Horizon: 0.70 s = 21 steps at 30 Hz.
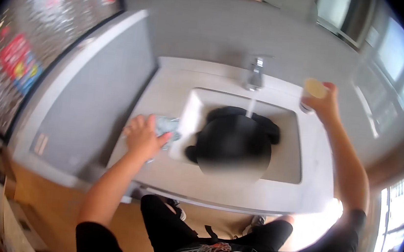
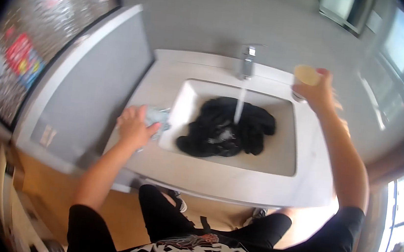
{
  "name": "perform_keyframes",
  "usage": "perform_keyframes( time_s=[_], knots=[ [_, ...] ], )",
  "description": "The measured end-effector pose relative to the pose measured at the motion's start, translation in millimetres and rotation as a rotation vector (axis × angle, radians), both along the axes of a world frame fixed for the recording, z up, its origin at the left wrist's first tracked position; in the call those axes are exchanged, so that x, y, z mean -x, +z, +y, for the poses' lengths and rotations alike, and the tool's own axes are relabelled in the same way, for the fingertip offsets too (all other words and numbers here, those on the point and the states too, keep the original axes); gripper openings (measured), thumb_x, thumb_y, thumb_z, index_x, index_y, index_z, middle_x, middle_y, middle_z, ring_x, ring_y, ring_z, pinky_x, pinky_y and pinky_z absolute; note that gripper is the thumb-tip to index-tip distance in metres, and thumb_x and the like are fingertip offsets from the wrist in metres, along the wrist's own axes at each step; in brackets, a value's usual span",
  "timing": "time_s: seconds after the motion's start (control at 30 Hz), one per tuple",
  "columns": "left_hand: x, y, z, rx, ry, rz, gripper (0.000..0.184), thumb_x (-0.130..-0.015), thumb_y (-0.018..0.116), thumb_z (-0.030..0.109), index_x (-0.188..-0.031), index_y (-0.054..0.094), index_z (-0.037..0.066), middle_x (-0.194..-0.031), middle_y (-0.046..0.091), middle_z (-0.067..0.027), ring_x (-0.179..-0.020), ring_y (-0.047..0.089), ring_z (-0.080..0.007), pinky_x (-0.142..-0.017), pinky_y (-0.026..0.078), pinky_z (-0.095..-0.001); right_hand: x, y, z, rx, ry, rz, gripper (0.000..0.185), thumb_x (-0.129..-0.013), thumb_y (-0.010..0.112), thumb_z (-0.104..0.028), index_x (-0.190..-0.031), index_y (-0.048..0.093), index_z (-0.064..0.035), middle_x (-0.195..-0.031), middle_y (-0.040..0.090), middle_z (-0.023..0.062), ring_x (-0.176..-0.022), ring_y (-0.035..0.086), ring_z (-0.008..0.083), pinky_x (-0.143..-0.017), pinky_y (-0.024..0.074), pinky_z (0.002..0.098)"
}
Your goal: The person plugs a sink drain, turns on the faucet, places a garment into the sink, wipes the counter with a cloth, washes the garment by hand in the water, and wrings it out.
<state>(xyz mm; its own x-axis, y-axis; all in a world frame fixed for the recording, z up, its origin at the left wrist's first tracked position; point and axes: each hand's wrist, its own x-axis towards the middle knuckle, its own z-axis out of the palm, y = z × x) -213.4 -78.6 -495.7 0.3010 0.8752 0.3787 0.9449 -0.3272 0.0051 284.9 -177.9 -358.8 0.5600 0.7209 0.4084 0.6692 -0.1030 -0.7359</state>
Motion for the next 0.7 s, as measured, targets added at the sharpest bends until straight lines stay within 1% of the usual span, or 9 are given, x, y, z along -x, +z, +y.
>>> perform_keyframes(
  time_s=[0.03,0.1,0.17,0.27,0.37,0.43,0.5,0.63,0.7],
  knots=[
    [-1,8,-3,0.093,0.01,-0.023,0.073,-0.084,0.066,0.06,-0.135,0.049,0.01,-0.13,0.05,-0.0215,-0.124,0.044,-0.04,-0.096,0.036,-0.0595,21,16,-1,-0.029,0.126,0.024,0.088,-0.062,0.089,-0.01,-0.132,0.038,-0.0009,-0.115,0.06,0.0176,-0.107,0.061,0.0251,-0.091,0.0535,0.0384],
    [0,12,-4,0.14,0.005,-0.023,0.071,-0.085,0.064,0.061,-0.133,0.05,0.01,-0.129,0.05,-0.021,-0.123,0.044,-0.0387,-0.096,0.036,-0.0577,71,55,11,-0.046,0.34,0.054,0.085,-0.062,0.089,-0.009,-0.131,0.039,-0.0002,-0.114,0.061,0.0174,-0.104,0.062,0.0248,-0.091,0.0535,0.0382],
    [4,5,-4,0.032,-0.032,-0.077,0.069,-0.083,0.065,0.063,-0.126,0.055,0.011,-0.119,0.054,-0.0169,-0.116,0.047,-0.0345,-0.094,0.035,-0.0542,142,93,16,-0.026,0.495,0.061,0.085,-0.063,0.088,-0.008,-0.132,0.04,0.0009,-0.113,0.061,0.0176,-0.103,0.063,0.0255,-0.091,0.0533,0.0379],
    [5,-3,-2,-0.044,-0.033,-0.115,0.068,-0.082,0.066,0.063,-0.124,0.057,0.011,-0.115,0.055,-0.0155,-0.114,0.048,-0.0335,-0.094,0.034,-0.0539,249,140,49,0.005,0.691,0.063,0.086,-0.062,0.09,-0.015,-0.132,0.045,0.004,-0.114,0.063,0.0192,-0.101,0.065,0.0266,-0.091,0.052,0.0369],
    [6,0,-4,-0.016,-0.041,-0.138,0.068,-0.082,0.065,0.064,-0.124,0.057,0.012,-0.117,0.056,-0.0154,-0.115,0.048,-0.0334,-0.094,0.034,-0.0534,345,151,119,-0.085,0.957,0.066,0.094,-0.058,0.092,-0.026,-0.132,0.048,0.0091,-0.116,0.063,0.0213,-0.103,0.065,0.0279,-0.092,0.0509,0.0364],
    [7,2,-4,-0.006,-0.039,-0.151,0.066,-0.082,0.065,0.064,-0.122,0.058,0.012,-0.119,0.056,-0.0158,-0.116,0.048,-0.0336,-0.095,0.034,-0.0538,423,162,130,-0.154,0.949,0.058,0.11,-0.057,0.093,-0.028,-0.141,0.036,0.014,-0.124,0.059,0.0265,-0.113,0.062,0.032,-0.097,0.0496,0.0368],
    [8,2,-5,-0.021,-0.046,-0.166,0.066,-0.082,0.065,0.064,-0.12,0.058,0.012,-0.119,0.056,-0.016,-0.117,0.048,-0.0339,-0.095,0.034,-0.0543,480,167,143,-0.189,1.032,0.081,0.116,-0.059,0.094,-0.027,-0.145,0.026,0.0121,-0.129,0.055,0.0283,-0.121,0.058,0.0343,-0.101,0.0487,0.0374],
    [10,-3,-3,-0.057,-0.061,-0.209,0.066,-0.082,0.064,0.065,-0.12,0.057,0.012,-0.12,0.055,-0.0164,-0.119,0.046,-0.035,-0.097,0.031,-0.0559,550,158,165,-0.242,1.028,-0.035,0.115,-0.06,0.093,-0.027,-0.143,0.024,0.0138,-0.129,0.055,0.0323,-0.12,0.059,0.0366,-0.101,0.0492,0.0376],
    [11,-5,-4,-0.055,-0.059,-0.221,0.066,-0.082,0.065,0.066,-0.122,0.057,0.013,-0.121,0.055,-0.016,-0.119,0.046,-0.0347,-0.097,0.031,-0.0559,565,147,172,-0.234,1.026,-0.063,0.112,-0.064,0.091,-0.024,-0.145,0.023,0.0115,-0.127,0.057,0.0301,-0.117,0.061,0.0341,-0.099,0.0499,0.0362]
  ],
)
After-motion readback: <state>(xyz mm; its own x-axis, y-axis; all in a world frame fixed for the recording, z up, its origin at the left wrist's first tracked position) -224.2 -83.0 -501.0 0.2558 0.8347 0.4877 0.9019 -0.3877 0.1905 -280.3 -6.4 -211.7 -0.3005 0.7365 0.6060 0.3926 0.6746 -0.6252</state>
